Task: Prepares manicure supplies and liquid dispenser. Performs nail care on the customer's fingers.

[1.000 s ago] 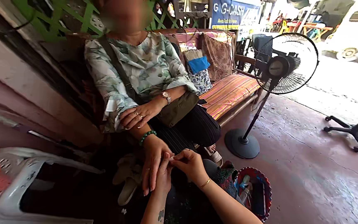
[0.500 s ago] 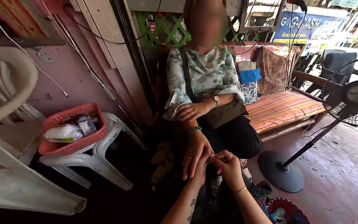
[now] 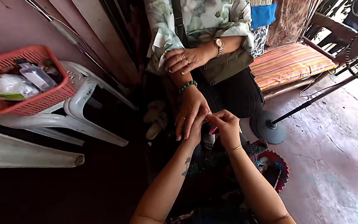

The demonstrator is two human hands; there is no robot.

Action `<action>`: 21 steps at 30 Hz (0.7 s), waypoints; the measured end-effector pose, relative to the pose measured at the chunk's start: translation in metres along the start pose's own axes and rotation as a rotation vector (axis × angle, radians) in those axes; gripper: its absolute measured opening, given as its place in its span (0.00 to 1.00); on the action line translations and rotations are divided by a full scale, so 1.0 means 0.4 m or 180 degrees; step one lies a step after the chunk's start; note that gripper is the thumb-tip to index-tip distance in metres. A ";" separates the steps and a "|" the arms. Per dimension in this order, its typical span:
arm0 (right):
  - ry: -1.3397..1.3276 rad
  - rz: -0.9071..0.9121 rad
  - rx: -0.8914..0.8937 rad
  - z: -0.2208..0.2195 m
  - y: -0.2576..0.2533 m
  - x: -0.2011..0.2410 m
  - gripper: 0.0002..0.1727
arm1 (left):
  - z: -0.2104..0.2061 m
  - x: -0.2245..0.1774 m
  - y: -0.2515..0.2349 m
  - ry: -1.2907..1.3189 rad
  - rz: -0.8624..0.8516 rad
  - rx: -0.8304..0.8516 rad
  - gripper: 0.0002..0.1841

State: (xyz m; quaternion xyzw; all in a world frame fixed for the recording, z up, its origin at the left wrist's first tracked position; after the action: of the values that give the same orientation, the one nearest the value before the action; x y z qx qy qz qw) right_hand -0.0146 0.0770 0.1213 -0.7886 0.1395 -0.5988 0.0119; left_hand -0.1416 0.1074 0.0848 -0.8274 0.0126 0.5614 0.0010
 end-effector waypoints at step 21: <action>-0.0448 0.0040 -0.0057 0.005 0.021 -0.015 0.06 | 0.005 0.003 0.009 -0.0022 -0.0039 -0.0088 0.05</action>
State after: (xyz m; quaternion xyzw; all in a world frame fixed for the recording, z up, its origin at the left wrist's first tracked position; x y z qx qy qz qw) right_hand -0.0160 0.0703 0.1135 -0.8279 0.1486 -0.5405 0.0185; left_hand -0.1430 0.1038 0.0828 -0.8255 -0.0002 0.5644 -0.0069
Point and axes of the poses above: each hand's wrist, its own y-axis away from the middle knuckle, its own z-axis out of the back of the hand, x = y × z, the point moved 7 cm from there along -y, towards the middle knuckle, and after that the axes turned 10 degrees about -y, right-handed, at the moved point
